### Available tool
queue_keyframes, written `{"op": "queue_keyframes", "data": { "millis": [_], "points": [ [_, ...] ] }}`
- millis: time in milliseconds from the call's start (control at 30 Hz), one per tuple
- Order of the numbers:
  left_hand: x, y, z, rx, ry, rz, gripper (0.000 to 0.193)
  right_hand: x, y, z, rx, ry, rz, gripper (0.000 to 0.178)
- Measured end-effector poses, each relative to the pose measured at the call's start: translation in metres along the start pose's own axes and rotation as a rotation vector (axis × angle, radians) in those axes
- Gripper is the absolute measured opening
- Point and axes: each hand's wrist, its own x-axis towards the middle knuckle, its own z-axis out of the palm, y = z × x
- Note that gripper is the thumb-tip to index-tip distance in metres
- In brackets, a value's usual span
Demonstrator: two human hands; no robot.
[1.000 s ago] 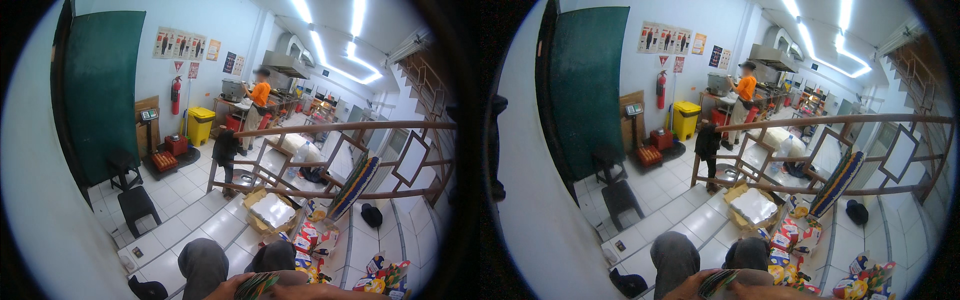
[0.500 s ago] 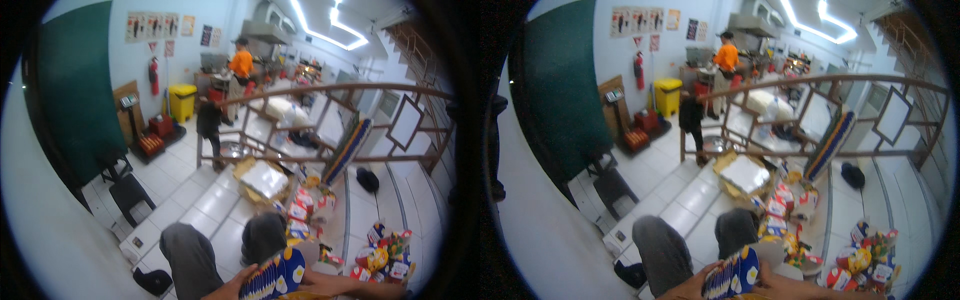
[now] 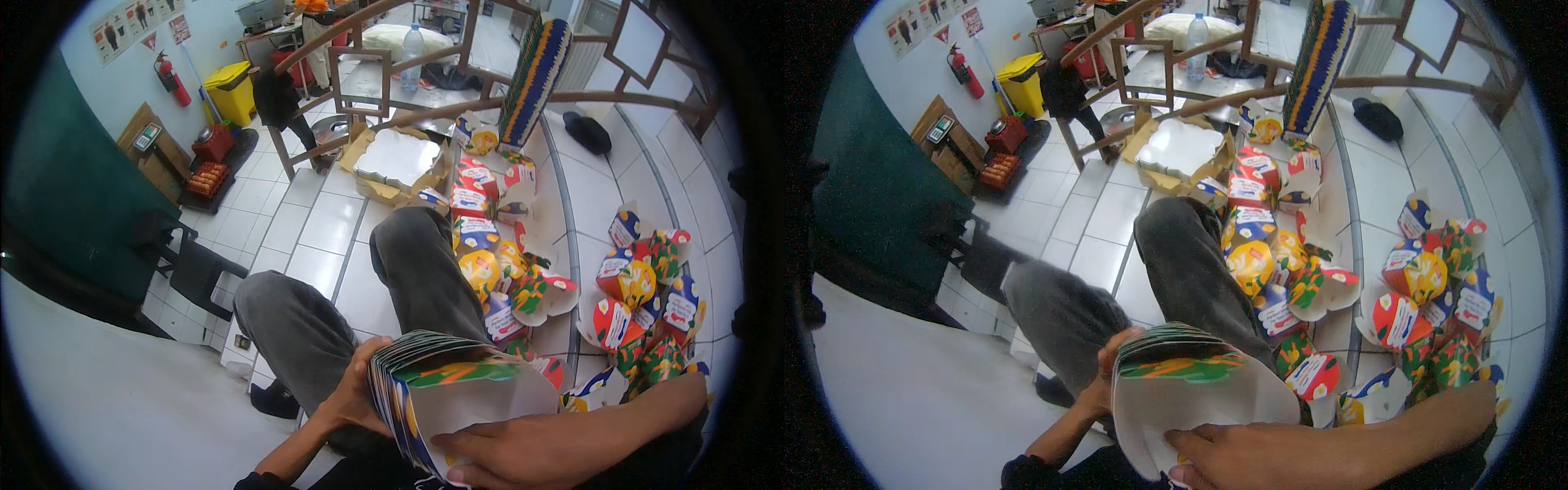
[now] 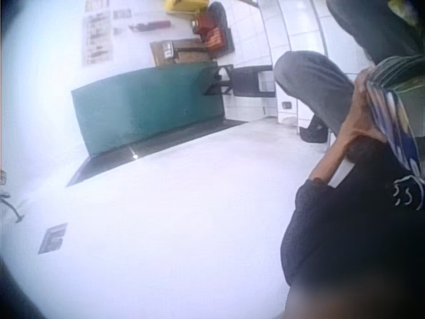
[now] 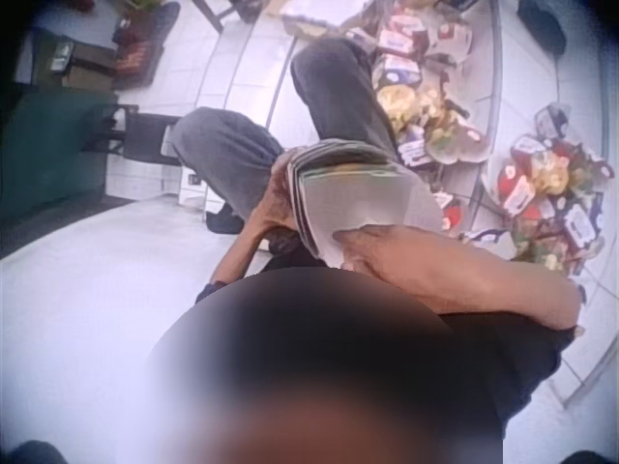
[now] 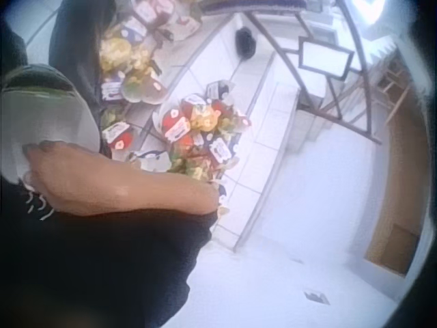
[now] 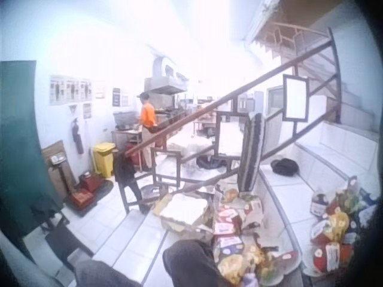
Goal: The person sits on the floor and folds flat, colorful paperboard pieces into small takeout-style boxes. They fold the sides and tabs of each piece, then place the finished boxes into a growing pile beside them.
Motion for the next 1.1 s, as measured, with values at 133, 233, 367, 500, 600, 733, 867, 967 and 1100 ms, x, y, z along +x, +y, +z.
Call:
{"op": "queue_keyframes", "data": {
  "millis": [133,233,367,500,600,733,867,967,1100],
  "points": [
    [-0.017,-0.017,0.009,-0.01,-0.025,0.014,0.148,-0.002,0.019,0.016,-0.054,-0.007,-0.038,0.035],
    [-0.02,-0.014,0.01,0.002,-0.023,0.015,0.147,0.004,0.032,0.02,-0.247,-0.102,-0.149,0.043],
    [-0.019,-0.007,0.012,0.086,-0.092,-0.213,0.143,0.018,0.048,0.02,-0.412,-0.039,-0.076,0.041],
    [-0.018,-0.008,0.018,0.143,-0.054,-0.067,0.139,0.03,0.054,0.024,-0.486,-0.021,-0.031,0.041],
    [-0.017,-0.007,0.02,0.207,-0.039,-0.059,0.136,0.034,0.056,0.028,-0.551,-0.037,-0.053,0.041],
    [-0.012,-0.006,0.02,0.164,-0.007,0.007,0.131,0.033,0.059,0.034,-0.629,-0.034,-0.09,0.042],
    [-0.008,0.0,0.021,0.187,-0.032,0.04,0.127,0.033,0.06,0.043,-0.7,-0.027,-0.125,0.042],
    [-0.006,0.004,0.021,0.192,-0.015,0.039,0.126,0.033,0.059,0.048,-0.743,-0.028,-0.133,0.043],
    [-0.003,0.006,0.018,0.203,-0.044,0.0,0.125,0.034,0.06,0.051,-0.785,-0.015,-0.139,0.043]
  ]
}}
